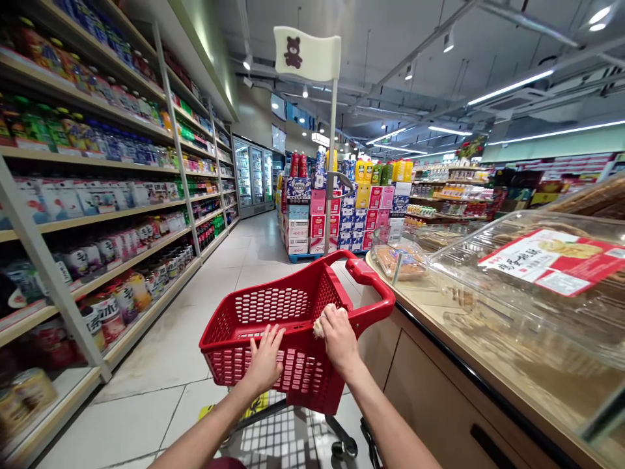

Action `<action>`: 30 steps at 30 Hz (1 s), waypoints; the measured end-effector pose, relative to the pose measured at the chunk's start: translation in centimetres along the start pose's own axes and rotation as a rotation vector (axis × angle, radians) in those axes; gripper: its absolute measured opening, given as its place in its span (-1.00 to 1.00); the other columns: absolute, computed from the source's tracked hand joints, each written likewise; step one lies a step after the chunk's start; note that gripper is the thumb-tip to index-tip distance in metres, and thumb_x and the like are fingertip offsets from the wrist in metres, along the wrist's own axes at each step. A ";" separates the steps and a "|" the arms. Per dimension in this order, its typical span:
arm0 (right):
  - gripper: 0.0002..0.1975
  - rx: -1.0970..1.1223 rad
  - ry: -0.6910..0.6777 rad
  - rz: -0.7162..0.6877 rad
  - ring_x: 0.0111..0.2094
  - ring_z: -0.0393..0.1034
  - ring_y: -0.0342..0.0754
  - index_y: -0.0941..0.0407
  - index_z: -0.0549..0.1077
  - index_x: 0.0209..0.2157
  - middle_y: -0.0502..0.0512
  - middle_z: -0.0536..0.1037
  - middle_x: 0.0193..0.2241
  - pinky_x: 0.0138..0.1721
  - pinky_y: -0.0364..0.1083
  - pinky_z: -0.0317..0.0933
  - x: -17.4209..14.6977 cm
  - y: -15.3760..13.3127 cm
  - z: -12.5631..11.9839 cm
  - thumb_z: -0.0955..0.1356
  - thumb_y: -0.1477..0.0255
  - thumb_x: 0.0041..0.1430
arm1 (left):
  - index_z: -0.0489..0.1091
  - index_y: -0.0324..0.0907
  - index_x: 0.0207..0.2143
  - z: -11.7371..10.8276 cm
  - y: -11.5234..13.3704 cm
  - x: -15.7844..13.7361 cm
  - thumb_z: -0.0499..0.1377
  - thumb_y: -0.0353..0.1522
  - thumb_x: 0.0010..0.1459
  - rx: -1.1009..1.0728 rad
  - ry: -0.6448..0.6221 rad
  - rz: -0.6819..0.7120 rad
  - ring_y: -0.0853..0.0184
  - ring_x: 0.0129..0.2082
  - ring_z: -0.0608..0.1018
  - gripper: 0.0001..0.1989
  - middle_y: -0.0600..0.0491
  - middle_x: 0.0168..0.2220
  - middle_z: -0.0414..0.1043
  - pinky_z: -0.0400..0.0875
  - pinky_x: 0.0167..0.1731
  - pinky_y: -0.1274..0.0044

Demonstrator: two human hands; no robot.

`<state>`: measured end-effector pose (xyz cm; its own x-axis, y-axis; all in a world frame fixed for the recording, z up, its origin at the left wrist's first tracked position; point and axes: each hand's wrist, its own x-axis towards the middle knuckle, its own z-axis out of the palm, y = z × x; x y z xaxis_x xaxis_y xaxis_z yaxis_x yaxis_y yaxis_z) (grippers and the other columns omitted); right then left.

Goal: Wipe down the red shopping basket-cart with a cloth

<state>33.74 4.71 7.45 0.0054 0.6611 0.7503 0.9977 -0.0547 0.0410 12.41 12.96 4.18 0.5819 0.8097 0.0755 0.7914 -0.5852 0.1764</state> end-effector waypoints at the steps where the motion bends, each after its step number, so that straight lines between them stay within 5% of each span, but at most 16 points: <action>1: -0.70 0.001 0.003 0.003 -0.06 0.20 0.01 0.12 0.43 -0.24 0.16 0.41 -0.11 0.00 0.02 -0.01 0.0 0.1 0.2 0.16 0.58 0.05 | -0.15 -0.16 0.20 0.0 0.0 0.0 -0.05 -0.50 -0.19 0.003 -0.007 -0.001 0.23 0.24 -0.24 -0.19 0.09 0.26 -0.25 -0.32 0.13 0.12; 6: -0.72 -0.120 0.161 0.253 -0.09 0.21 0.06 0.18 0.42 -0.23 0.24 0.40 -0.14 -0.03 0.08 0.02 0.4 3.4 -0.6 0.16 0.52 0.08 | -0.18 -0.15 0.21 0.0 -0.2 0.1 -0.05 -0.50 -0.20 0.010 -0.027 0.015 0.23 0.24 -0.26 -0.17 0.10 0.27 -0.30 -0.33 0.12 0.10; 12: -0.70 -0.016 0.021 0.002 -0.05 0.21 0.00 0.13 0.42 -0.21 0.15 0.42 -0.12 0.02 0.02 0.01 0.1 0.3 0.8 0.16 0.57 0.09 | -0.22 -0.14 0.21 0.3 -0.3 0.2 -0.05 -0.52 -0.22 0.005 -0.026 0.014 0.24 0.24 -0.28 -0.14 0.09 0.27 -0.34 -0.32 0.12 0.09; 18: -0.69 -0.123 0.154 0.231 0.00 0.17 0.13 0.23 0.42 -0.18 0.31 0.38 -0.08 0.03 0.13 0.00 -0.1 2.5 0.1 0.15 0.53 0.11 | -0.26 -0.13 0.22 0.7 -0.5 0.1 -0.04 -0.50 -0.21 0.021 0.001 0.050 0.20 0.24 -0.29 -0.13 0.08 0.27 -0.36 -0.33 0.11 0.06; 24: -0.63 -0.065 0.018 -0.009 0.04 0.17 0.05 0.18 0.42 -0.14 0.18 0.40 -0.04 0.07 0.06 0.00 -0.7 -0.5 2.4 0.14 0.61 0.06 | -0.26 -0.12 0.22 0.4 -0.4 0.1 -0.05 -0.51 -0.21 0.011 -0.014 0.036 0.23 0.24 -0.30 -0.13 0.09 0.27 -0.37 -0.33 0.12 0.09; 30: -0.61 -0.160 0.002 0.301 0.08 0.10 0.13 0.28 0.40 -0.12 0.32 0.35 -0.01 0.07 0.13 -0.04 0.2 1.9 0.1 0.11 0.55 0.08 | -0.22 -0.14 0.21 0.2 -0.4 -0.3 -0.04 -0.50 -0.21 0.015 -0.025 0.046 0.20 0.24 -0.29 -0.15 0.07 0.27 -0.35 -0.34 0.11 0.08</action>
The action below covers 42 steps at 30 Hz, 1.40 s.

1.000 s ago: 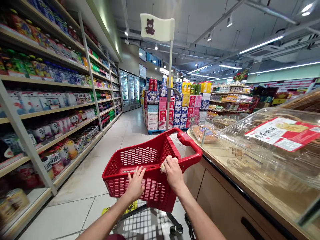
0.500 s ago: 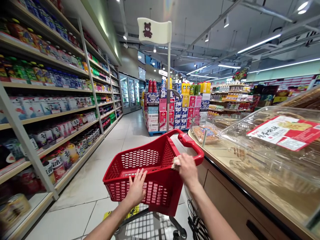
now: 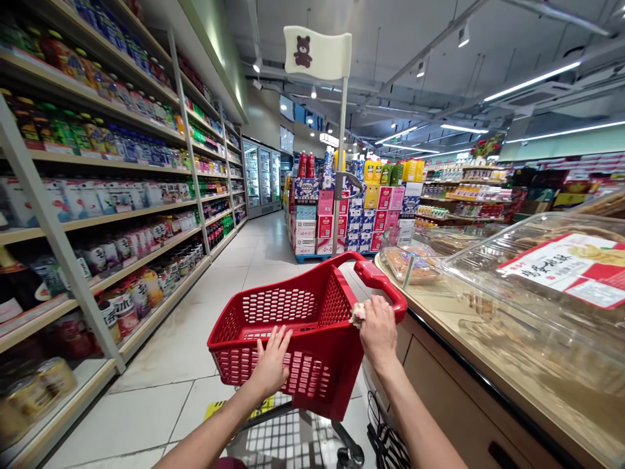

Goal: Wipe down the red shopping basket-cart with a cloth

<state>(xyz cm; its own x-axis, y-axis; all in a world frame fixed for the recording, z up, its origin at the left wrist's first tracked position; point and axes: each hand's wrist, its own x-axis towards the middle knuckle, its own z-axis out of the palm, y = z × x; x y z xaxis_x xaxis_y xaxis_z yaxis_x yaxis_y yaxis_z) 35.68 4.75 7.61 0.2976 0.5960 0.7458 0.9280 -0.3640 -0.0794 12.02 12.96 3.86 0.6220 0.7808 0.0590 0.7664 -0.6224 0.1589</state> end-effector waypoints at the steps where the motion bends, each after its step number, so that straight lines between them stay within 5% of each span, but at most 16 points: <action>1: -0.61 0.015 -0.054 -0.018 0.09 0.09 0.13 0.29 0.40 -0.12 0.32 0.34 0.00 0.09 0.12 -0.07 -0.1 -1.0 -0.2 0.12 0.54 0.08 | -0.20 -0.15 0.21 -0.2 0.0 0.0 -0.04 -0.50 -0.20 0.003 -0.001 -0.001 0.18 0.24 -0.28 -0.16 0.05 0.27 -0.34 -0.32 0.11 0.07; 7: -0.50 0.259 -0.320 -0.109 0.16 -0.02 0.07 0.28 0.17 0.10 0.27 0.18 0.12 0.13 0.09 -0.11 -1.2 -7.6 0.2 0.09 0.35 0.16 | -0.17 -0.20 0.20 -2.4 3.3 1.4 -0.01 -0.43 -0.03 -0.115 0.262 0.100 0.16 0.24 -0.21 -0.29 -0.06 0.27 -0.29 -0.27 0.11 0.07; 10: -0.45 0.317 -0.339 -0.030 0.18 -0.07 -0.01 0.29 0.02 0.16 0.25 0.12 0.15 0.12 0.06 -0.08 -1.4 -6.4 0.3 -0.01 0.30 0.21 | -0.14 -0.17 0.19 -2.3 7.3 3.5 -0.01 -0.36 0.05 -0.216 0.278 0.333 0.17 0.23 -0.09 -0.36 -0.08 0.25 -0.17 -0.15 0.12 0.15; 13: -0.42 0.286 -0.286 -0.026 0.17 -0.02 -0.01 0.28 -0.03 0.17 0.27 0.16 0.13 0.12 0.08 -0.12 -1.4 -4.0 0.4 -0.03 0.25 0.21 | 0.11 -0.16 0.08 -1.2 9.3 5.6 -0.09 -0.35 0.15 -0.295 0.337 0.393 0.27 0.07 0.27 -0.58 -0.08 0.08 0.22 0.15 0.03 0.33; 17: -0.42 0.273 -0.223 -0.040 0.06 0.18 -0.03 0.23 -0.06 0.19 0.24 0.31 0.04 0.10 0.06 -0.09 -1.6 -2.3 0.3 0.01 0.22 0.21 | 0.33 -0.14 -0.16 0.1 4.2 4.9 -0.03 -0.42 0.12 -0.288 0.386 0.374 0.34 -0.17 0.43 -0.75 0.03 -0.19 0.42 0.30 -0.12 0.43; 20: -0.45 0.258 -0.181 -0.050 0.01 0.23 -0.02 0.21 -0.02 0.18 0.21 0.37 0.00 0.07 0.06 -0.07 -1.8 -3.1 0.1 0.03 0.24 0.21 | 0.31 -0.20 -0.12 0.7 -2.3 2.6 -0.04 -0.50 0.09 -0.247 0.434 0.288 0.23 -0.05 0.38 -0.70 -0.08 -0.09 0.37 0.25 -0.06 0.26; 22: -0.48 0.238 -0.177 -0.103 -0.03 0.26 -0.01 0.19 0.04 0.16 0.20 0.41 -0.05 0.05 0.07 -0.05 -1.9 -4.2 0.1 0.04 0.27 0.22 | 0.28 -0.24 -0.06 1.3 -4.3 1.8 -0.05 -0.55 0.06 -0.174 0.556 0.189 0.18 0.05 0.30 -0.63 -0.14 0.00 0.31 0.19 -0.01 0.17; 28: -0.57 0.194 -0.213 -0.263 -0.09 0.29 -0.01 0.19 0.25 0.04 0.16 0.47 -0.13 0.02 0.04 -0.02 -2.7 -5.8 0.9 0.06 0.32 0.22 | 0.23 -0.16 0.02 3.3 -2.9 2.6 -0.04 -0.57 0.06 -0.149 0.566 0.340 0.30 0.10 0.26 -0.56 0.00 0.04 0.30 0.18 0.07 0.27; 33: -0.59 0.178 -0.150 -0.296 -0.03 0.24 0.01 0.18 0.31 -0.02 0.14 0.46 -0.11 0.07 0.07 -0.09 -3.7 -5.4 1.3 0.08 0.33 0.22 | 0.26 -0.19 -0.01 3.2 -10.9 0.0 -0.06 -0.57 0.04 -0.079 0.640 0.098 0.22 0.11 0.24 -0.56 -0.05 0.03 0.30 0.17 0.05 0.16; 35: -0.60 0.155 -0.115 -0.289 -0.03 0.23 0.04 0.18 0.33 -0.04 0.13 0.47 -0.13 0.08 0.10 -0.12 -4.1 -5.7 1.3 0.09 0.32 0.21 | 0.25 -0.25 0.00 3.5 -12.2 -0.4 -0.09 -0.61 0.00 -0.056 0.670 0.022 0.21 0.14 0.20 -0.52 -0.10 0.05 0.27 0.17 0.06 0.18; 40: -0.63 0.132 -0.086 -0.334 -0.03 0.22 0.03 0.18 0.35 -0.06 0.12 0.48 -0.14 0.08 0.10 -0.13 -4.5 -5.6 1.4 0.11 0.35 0.20 | 0.19 -0.19 0.05 4.5 -9.2 0.5 -0.08 -0.60 0.03 -0.047 0.626 0.220 0.28 0.15 0.16 -0.50 -0.01 0.07 0.26 0.14 0.09 0.26; 42: -0.64 0.137 -0.085 -0.353 -0.03 0.22 0.01 0.17 0.36 -0.08 0.11 0.47 -0.13 0.09 0.08 -0.13 -4.6 -5.1 1.5 0.11 0.36 0.20 | 0.23 -0.16 0.01 4.3 -10.1 0.0 -0.07 -0.57 0.05 -0.057 0.648 0.190 0.29 0.13 0.21 -0.54 0.01 0.05 0.30 0.16 0.08 0.28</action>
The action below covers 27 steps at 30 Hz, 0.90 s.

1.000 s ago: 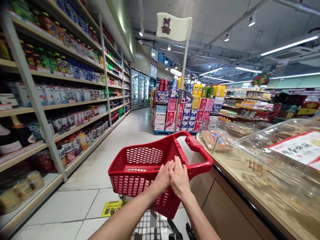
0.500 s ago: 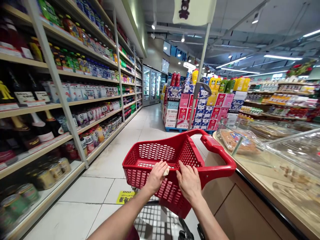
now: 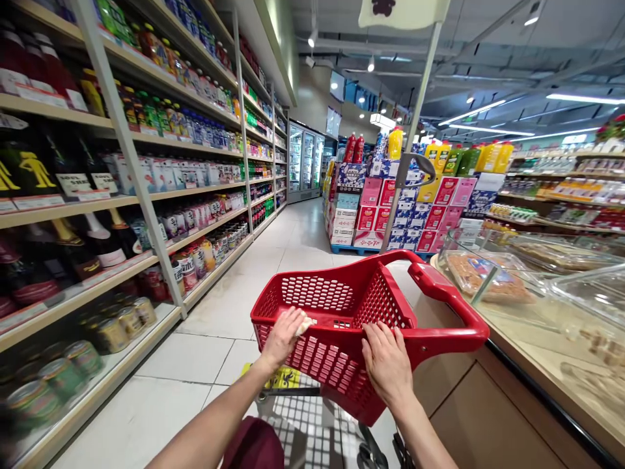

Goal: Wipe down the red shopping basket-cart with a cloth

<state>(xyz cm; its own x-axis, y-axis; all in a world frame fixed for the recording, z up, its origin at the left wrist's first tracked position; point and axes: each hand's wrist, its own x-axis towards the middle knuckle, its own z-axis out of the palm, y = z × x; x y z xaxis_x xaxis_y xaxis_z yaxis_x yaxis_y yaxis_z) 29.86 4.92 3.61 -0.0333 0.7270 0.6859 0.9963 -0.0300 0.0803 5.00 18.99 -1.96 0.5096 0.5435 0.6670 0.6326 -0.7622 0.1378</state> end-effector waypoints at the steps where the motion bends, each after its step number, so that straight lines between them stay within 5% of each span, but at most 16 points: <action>1: -0.64 0.001 0.001 0.000 -0.03 0.22 0.01 0.17 0.37 -0.09 0.11 0.47 -0.13 0.09 0.08 -0.14 -0.1 0.1 0.0 0.11 0.36 0.20 | 0.27 -0.17 -0.02 -0.5 -0.9 -0.4 -0.07 -0.57 0.05 0.017 0.028 -0.065 0.27 0.12 0.23 -0.57 0.02 0.03 0.32 0.17 0.08 0.27; 5: -0.65 -0.019 0.003 0.051 -0.01 0.19 0.06 0.15 0.40 -0.12 0.14 0.46 -0.14 0.09 0.15 -0.17 -0.3 -0.5 0.1 0.13 0.34 0.18 | 0.23 -0.29 0.01 -1.7 -3.2 -1.8 -0.12 -0.59 0.02 0.074 0.115 -0.239 0.19 0.14 0.18 -0.53 -0.08 0.05 0.28 0.18 0.06 0.21; 11: -0.65 0.005 -0.023 0.053 0.01 0.18 0.06 0.11 0.39 -0.11 0.13 0.45 -0.12 0.10 0.17 -0.19 -0.6 -0.8 0.0 0.12 0.34 0.18 | 0.19 -0.12 0.06 -0.6 -0.2 -0.9 -0.13 -0.60 0.04 -0.027 -0.019 -0.033 0.30 0.16 0.15 -0.48 0.02 0.08 0.25 0.15 0.09 0.23; 16: -0.66 -0.004 -0.040 0.057 0.02 0.17 0.07 0.11 0.41 -0.13 0.13 0.44 -0.11 0.10 0.17 -0.18 -0.6 -1.1 -0.4 0.13 0.33 0.17 | 0.20 -0.21 0.05 -1.7 -2.5 -1.9 -0.11 -0.61 0.01 0.062 0.110 -0.291 0.25 0.16 0.14 -0.47 -0.05 0.08 0.25 0.18 0.07 0.23; 22: -0.68 -0.017 -0.021 0.043 0.02 0.19 0.05 0.10 0.41 -0.13 0.10 0.45 -0.11 0.10 0.15 -0.14 -0.4 -1.3 -0.6 0.14 0.36 0.17 | 0.13 -0.10 0.09 0.0 -0.7 -1.4 -0.12 -0.61 0.04 0.008 0.029 -0.008 0.31 0.18 0.11 -0.45 0.06 0.11 0.21 0.15 0.10 0.28; 27: -0.70 -0.012 0.029 0.040 -0.01 0.24 0.05 0.09 0.42 -0.15 0.09 0.46 -0.11 0.09 0.14 -0.10 -0.3 -1.4 -0.4 0.16 0.36 0.16 | 0.00 -0.08 0.16 -1.5 -3.4 -2.2 -0.16 -0.62 -0.01 0.081 0.211 -0.222 0.19 0.15 0.16 -0.35 0.04 0.10 0.22 0.23 0.03 0.18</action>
<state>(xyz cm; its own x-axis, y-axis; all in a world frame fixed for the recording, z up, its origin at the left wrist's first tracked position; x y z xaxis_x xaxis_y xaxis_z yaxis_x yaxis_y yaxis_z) 28.40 4.47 3.51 0.0042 0.7050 0.7092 0.9959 -0.0672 0.0609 0.84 19.83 -2.83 0.2271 0.6023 0.7653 0.7638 -0.5977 0.2436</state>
